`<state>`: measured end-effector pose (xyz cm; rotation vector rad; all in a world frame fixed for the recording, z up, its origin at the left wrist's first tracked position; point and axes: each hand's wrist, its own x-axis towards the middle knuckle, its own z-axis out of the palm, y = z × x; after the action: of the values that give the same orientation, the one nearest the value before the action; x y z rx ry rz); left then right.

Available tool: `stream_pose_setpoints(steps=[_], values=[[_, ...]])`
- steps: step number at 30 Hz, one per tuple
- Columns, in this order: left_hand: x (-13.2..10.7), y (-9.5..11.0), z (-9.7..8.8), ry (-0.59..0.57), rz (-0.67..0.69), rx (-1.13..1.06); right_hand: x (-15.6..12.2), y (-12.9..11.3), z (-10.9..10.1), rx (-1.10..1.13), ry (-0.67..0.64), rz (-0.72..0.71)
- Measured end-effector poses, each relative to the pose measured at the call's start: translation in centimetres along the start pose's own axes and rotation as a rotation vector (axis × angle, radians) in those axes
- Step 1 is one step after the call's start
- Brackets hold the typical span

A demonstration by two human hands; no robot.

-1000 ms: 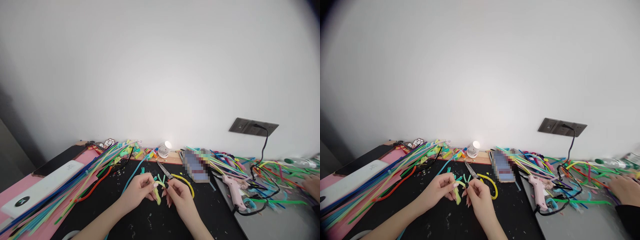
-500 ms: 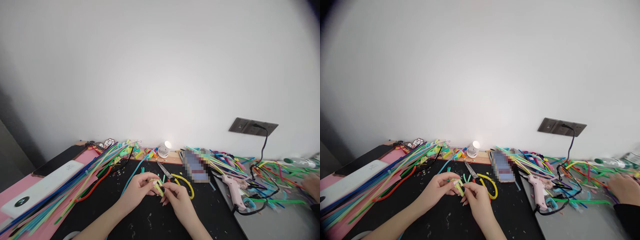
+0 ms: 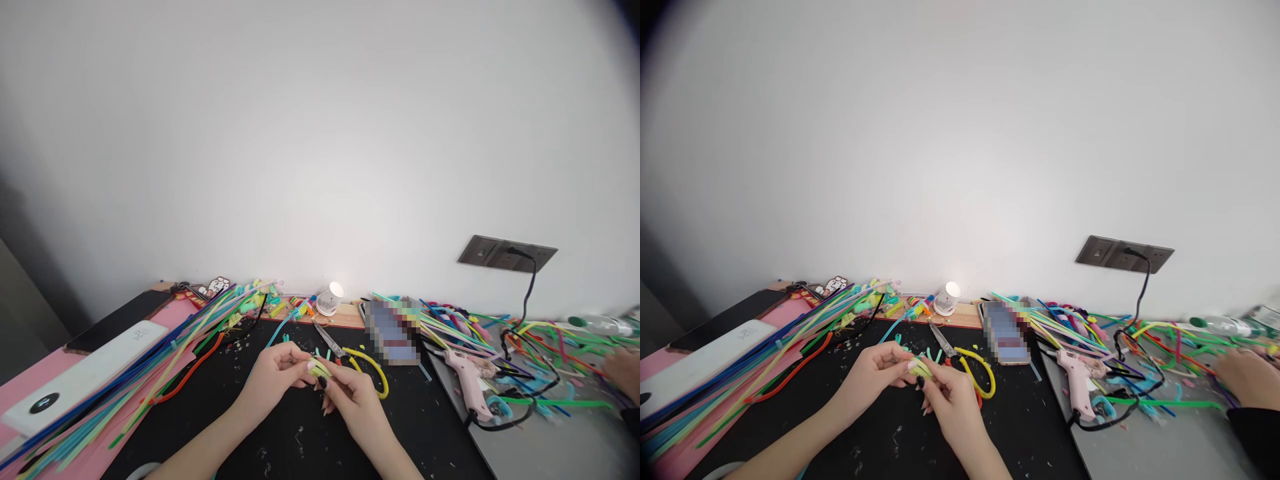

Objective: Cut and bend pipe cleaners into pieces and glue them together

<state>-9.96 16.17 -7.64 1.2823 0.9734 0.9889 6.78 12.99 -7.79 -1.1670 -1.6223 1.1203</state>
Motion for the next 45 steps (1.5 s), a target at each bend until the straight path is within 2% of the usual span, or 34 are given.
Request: stream_pose_setpoints(steps=[11,18,23,33,36,42,45], values=[[-0.13,0.42,0.43,0.016,-0.027,0.02,0.15,0.1,-0.07,-0.014,0.099,-0.023],[-0.32,0.69,0.37,-0.006,-0.022,0.032,-0.04,0.15,-0.25,-0.12,0.089,-0.042],[-0.5,0.55,0.26,-0.018,0.041,0.075,0.03,-0.27,-0.15,-0.084,0.061,-0.024],[-0.43,0.72,-0.09,-0.111,0.213,0.257,0.51,-0.06,-0.49,0.17,0.182,0.094],[-0.51,0.76,-0.03,-0.145,0.182,0.233,0.49,0.06,-0.57,0.21,0.195,0.118],[-0.35,0.42,-0.07,-0.127,0.07,0.206,0.46,-0.04,-0.5,0.266,0.153,0.158],[-0.29,0.32,-0.1,-0.148,0.066,0.205,0.56,-0.07,-0.44,0.27,0.138,0.164]])
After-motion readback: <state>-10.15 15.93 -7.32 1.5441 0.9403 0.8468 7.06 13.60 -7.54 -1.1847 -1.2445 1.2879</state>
